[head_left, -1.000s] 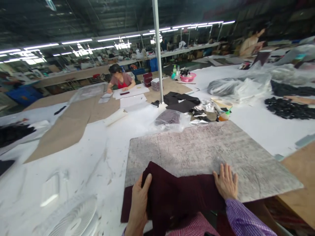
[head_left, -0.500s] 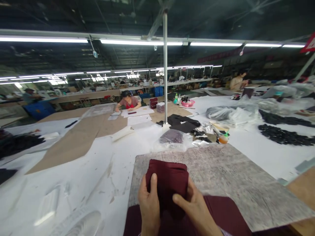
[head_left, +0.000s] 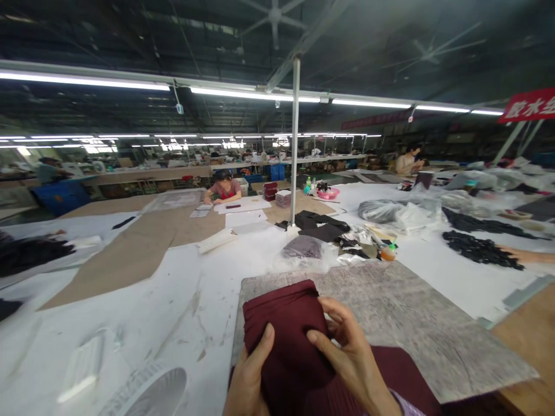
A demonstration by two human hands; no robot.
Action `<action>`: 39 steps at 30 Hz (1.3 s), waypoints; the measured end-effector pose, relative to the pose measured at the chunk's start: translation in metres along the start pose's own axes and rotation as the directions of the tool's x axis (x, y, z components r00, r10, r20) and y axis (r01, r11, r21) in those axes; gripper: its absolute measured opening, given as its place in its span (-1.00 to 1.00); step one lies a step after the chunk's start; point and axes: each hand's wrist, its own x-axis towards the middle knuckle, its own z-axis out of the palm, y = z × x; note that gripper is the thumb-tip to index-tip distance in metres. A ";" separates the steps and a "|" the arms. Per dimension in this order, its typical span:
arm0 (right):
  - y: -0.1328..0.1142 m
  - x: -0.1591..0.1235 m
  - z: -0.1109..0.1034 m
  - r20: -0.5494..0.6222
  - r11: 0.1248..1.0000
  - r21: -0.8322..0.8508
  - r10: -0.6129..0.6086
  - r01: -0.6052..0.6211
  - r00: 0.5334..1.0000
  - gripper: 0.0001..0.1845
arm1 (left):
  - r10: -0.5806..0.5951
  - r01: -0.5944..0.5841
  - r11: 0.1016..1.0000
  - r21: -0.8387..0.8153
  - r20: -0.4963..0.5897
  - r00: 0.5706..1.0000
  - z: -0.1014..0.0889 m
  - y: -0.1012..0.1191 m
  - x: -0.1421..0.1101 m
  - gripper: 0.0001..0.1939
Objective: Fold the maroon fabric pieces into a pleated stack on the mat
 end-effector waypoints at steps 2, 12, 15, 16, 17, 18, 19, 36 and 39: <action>-0.009 0.001 0.002 0.091 0.993 0.081 0.075 -0.083 0.993 -0.57 | 0.021 -0.021 1.000 0.010 -0.002 1.000 -0.009 0.000 -0.001 -0.54; -0.038 -0.001 0.015 0.153 0.955 0.146 0.237 -0.260 0.959 -0.70 | 0.032 -0.035 0.997 -0.068 -0.041 0.999 -0.023 0.000 -0.012 -0.65; -0.031 -0.002 0.020 0.112 0.951 0.079 0.290 -0.299 0.951 -0.66 | -0.060 0.058 0.981 -0.185 0.000 0.998 -0.012 0.008 -0.016 -0.60; -0.029 -0.002 0.021 0.127 0.941 0.079 0.317 -0.329 0.940 -0.64 | -0.091 0.093 0.970 -0.225 0.020 0.996 -0.009 0.011 -0.017 -0.59; -0.027 -0.001 0.023 0.145 0.931 0.082 0.343 -0.356 0.928 -0.62 | -0.120 0.126 0.956 -0.265 0.041 0.992 -0.008 0.012 -0.018 -0.58; -0.025 -0.001 0.024 0.163 0.922 0.080 0.363 -0.379 0.917 -0.62 | -0.147 0.159 0.939 -0.306 0.063 0.987 -0.007 0.014 -0.019 -0.56; -0.024 -0.001 0.025 0.169 0.917 0.076 0.374 -0.391 0.912 -0.62 | -0.167 0.184 0.922 -0.341 0.079 0.983 -0.007 0.015 -0.020 -0.55; -0.021 -0.001 0.030 0.092 0.924 0.103 0.360 -0.368 0.929 -0.64 | -0.094 0.157 0.913 -0.378 0.179 0.979 -0.007 0.024 -0.022 -0.38; -0.019 -0.003 0.030 0.090 0.936 0.080 0.335 -0.342 0.938 -0.64 | -0.127 0.178 0.912 -0.370 0.158 0.979 -0.007 0.022 -0.020 -0.41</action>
